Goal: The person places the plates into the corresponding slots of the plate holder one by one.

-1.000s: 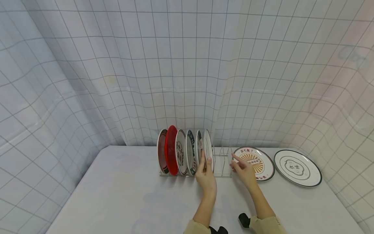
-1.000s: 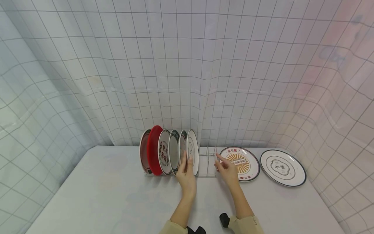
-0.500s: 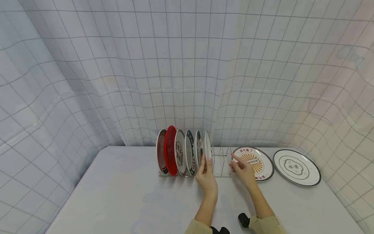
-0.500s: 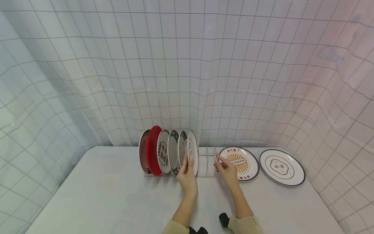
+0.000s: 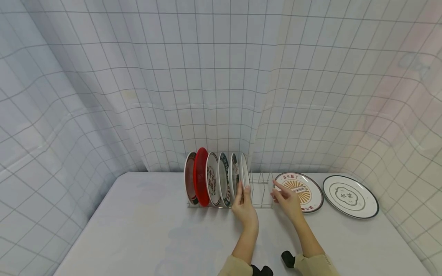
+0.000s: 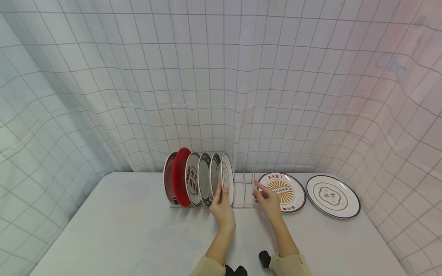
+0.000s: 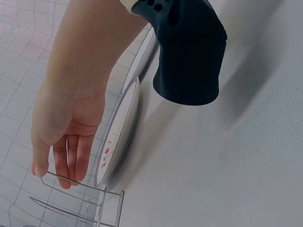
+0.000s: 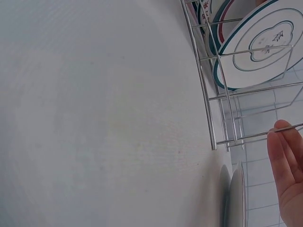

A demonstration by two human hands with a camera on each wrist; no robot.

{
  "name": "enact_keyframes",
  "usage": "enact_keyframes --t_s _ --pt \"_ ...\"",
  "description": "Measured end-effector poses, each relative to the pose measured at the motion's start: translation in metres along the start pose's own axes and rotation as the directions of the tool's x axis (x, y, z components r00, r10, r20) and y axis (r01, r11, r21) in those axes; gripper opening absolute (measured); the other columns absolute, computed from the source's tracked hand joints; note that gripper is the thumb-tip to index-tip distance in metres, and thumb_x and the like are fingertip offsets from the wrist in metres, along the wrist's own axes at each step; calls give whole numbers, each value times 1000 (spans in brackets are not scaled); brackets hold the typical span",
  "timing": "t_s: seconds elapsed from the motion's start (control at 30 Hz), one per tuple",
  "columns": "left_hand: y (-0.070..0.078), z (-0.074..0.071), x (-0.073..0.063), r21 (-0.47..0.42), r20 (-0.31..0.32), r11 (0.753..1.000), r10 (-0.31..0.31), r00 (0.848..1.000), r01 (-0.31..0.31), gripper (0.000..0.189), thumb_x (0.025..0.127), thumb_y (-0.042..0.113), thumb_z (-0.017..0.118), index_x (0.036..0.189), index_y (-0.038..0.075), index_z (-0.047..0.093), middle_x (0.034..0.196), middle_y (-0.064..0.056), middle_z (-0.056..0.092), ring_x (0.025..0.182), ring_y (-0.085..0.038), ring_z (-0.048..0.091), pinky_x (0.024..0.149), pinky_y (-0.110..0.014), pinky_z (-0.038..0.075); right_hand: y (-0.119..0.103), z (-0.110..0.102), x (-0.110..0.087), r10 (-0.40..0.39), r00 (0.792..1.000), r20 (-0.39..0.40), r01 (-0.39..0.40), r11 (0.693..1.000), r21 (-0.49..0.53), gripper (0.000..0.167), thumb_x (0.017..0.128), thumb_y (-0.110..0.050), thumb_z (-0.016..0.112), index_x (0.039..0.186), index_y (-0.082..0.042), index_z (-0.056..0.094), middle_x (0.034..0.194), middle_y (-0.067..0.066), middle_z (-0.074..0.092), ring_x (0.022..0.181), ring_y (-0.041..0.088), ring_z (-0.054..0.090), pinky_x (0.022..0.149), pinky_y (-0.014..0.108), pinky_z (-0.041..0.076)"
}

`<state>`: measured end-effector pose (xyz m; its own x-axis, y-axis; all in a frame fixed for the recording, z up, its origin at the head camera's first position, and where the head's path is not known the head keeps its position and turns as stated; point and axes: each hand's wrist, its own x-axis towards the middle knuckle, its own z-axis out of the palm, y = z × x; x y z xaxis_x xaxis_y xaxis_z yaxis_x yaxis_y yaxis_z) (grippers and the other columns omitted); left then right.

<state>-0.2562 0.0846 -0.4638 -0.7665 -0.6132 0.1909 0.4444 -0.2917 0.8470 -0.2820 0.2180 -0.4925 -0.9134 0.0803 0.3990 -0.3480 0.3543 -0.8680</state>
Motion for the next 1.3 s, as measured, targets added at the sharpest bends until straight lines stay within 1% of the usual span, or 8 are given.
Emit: enact_keyframes --t_s 0.17,0.47,0.73,0.93,1.03,1.13,1.2,1.3 --pt "-3 0 0 -19 -18 999 -33 999 32 40 84 13 65 118 -7 56 122 -19 54 116 -30 49 91 -22 42 -6 1 0 21 1000 1 -20 1000 -4 34 88 -9 60 121 -3 58 80 17 68 70 32 66 61 26 55" --pt "-6 -1 -1 -3 -24 998 -61 998 61 39 84 10 64 119 -6 56 123 -17 54 118 -29 47 92 -22 41 -39 -1 -6 34 999 2 -34 999 -22 33 87 0 57 120 5 56 81 24 66 72 39 63 63 36 55" --pt "-6 -1 -3 10 -21 999 -44 999 44 40 84 10 64 120 -6 56 124 -22 52 119 -31 45 92 -23 40 -39 -2 -7 36 999 7 -36 999 -3 34 87 0 57 121 5 55 81 24 66 74 43 62 64 36 55" --pt "4 -5 -8 71 16 997 -37 999 36 43 85 10 63 125 -2 53 129 -15 51 124 -27 41 101 -30 34 -35 -1 -6 33 999 6 -33 999 6 34 87 0 58 121 5 55 81 24 66 71 37 64 64 38 55" --pt "13 -6 -14 142 50 989 26 998 -33 45 86 12 63 127 -1 51 131 -13 49 126 -27 40 104 -25 31 -21 -1 -4 47 999 20 -47 999 -7 36 88 -3 58 124 0 55 83 22 67 73 34 65 64 32 56" --pt "17 -7 -20 199 91 964 162 983 -178 42 85 10 63 125 0 54 132 -11 50 125 -26 42 103 -17 30 -7 -2 -3 67 996 60 -66 998 -21 41 88 -8 59 129 -6 51 89 22 66 80 38 63 66 24 55" --pt "9 -9 -22 203 111 933 281 953 -299 39 83 8 65 122 2 57 131 -10 51 124 -23 43 102 -16 29 -6 -4 -5 57 994 89 -54 998 -43 44 89 -10 58 132 -6 48 94 23 65 83 36 63 67 22 54" --pt "7 -9 -26 208 143 859 446 884 -467 35 80 0 66 114 4 62 124 -12 56 118 -24 47 101 -20 33 -8 -10 -11 36 996 86 -30 997 -74 45 89 -10 59 132 -4 47 100 23 64 86 32 64 70 20 52"
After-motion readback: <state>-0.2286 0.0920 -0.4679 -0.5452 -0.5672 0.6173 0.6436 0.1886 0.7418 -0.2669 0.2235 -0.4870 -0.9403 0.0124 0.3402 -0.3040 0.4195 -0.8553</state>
